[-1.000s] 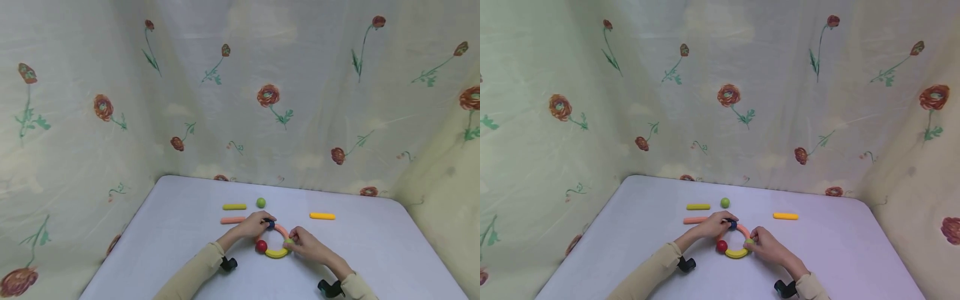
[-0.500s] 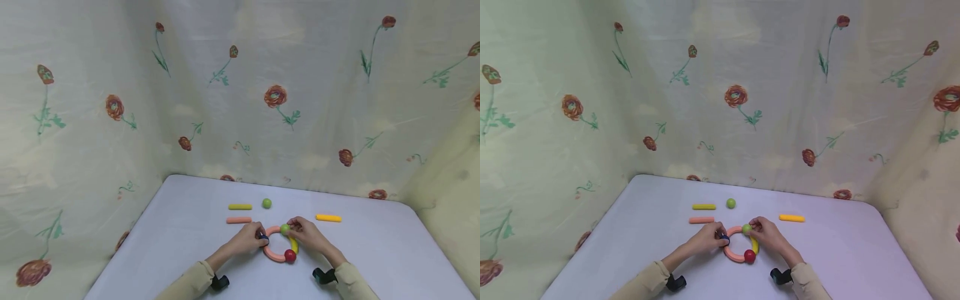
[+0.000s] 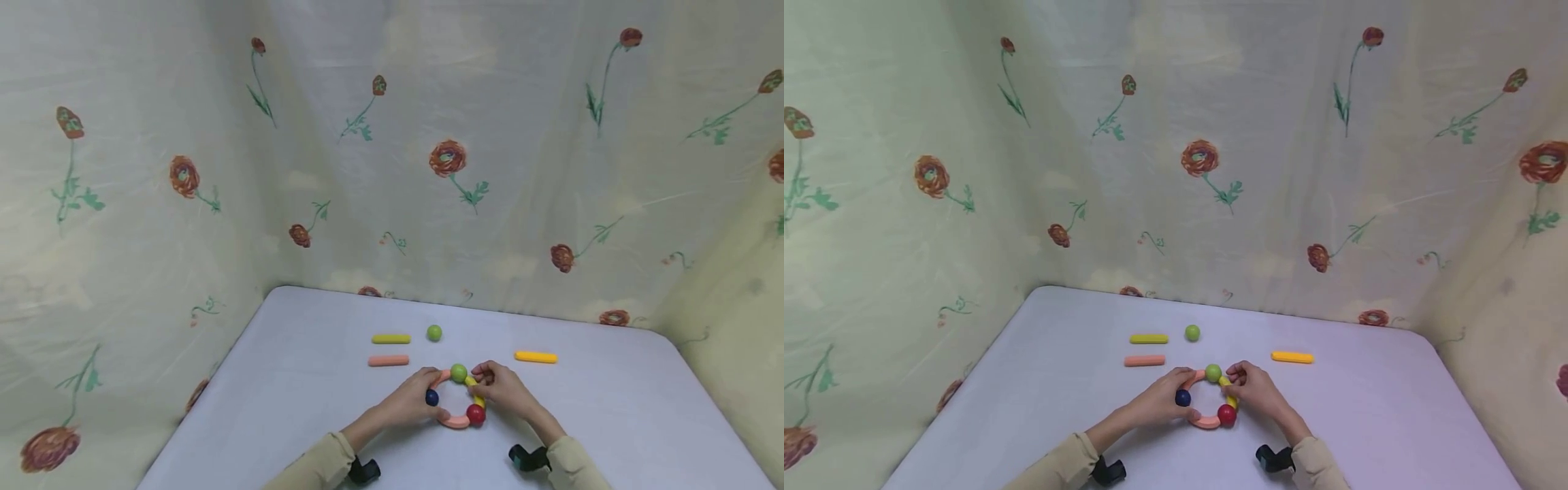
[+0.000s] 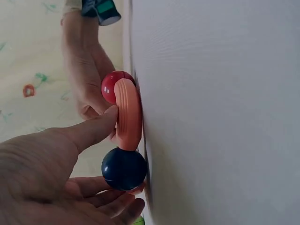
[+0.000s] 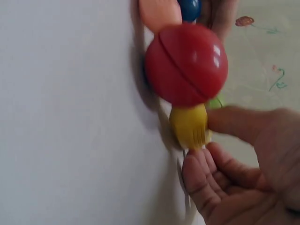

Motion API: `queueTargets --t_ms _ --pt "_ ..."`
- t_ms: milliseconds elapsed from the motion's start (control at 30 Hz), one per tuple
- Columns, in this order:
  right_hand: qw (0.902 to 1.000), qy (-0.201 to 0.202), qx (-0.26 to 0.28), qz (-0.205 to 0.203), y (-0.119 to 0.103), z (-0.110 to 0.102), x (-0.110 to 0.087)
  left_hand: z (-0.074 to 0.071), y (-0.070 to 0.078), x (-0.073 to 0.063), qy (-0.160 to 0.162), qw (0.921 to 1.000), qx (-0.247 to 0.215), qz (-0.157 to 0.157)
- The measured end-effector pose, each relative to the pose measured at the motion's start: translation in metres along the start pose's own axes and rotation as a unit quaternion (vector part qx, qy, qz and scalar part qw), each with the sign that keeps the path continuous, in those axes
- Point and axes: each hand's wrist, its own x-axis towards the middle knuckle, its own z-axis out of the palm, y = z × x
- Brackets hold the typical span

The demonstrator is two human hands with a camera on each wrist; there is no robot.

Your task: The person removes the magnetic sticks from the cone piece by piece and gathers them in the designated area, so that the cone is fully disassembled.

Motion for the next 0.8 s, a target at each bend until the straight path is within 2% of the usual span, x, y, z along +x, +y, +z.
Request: queueTargets --t_ms 100,400,700,800 --pt "0.9995 0.03 -0.002 0.004 -0.002 0.004 -0.004 0.003 -0.001 0.002 0.008 0.9999 0.002 -0.007" --pt "0.9916 0.118 0.002 0.052 -0.011 0.012 -0.013 0.009 0.002 0.001 0.021 0.9997 0.004 -0.013" --pt "0.9906 0.132 0.008 0.033 0.001 0.003 -0.018 0.012 0.002 0.001 0.024 0.9993 0.009 -0.026" --pt "0.9901 0.135 0.004 0.041 0.006 -0.004 -0.02 0.012 0.002 0.002 0.026 0.9992 0.012 -0.027"
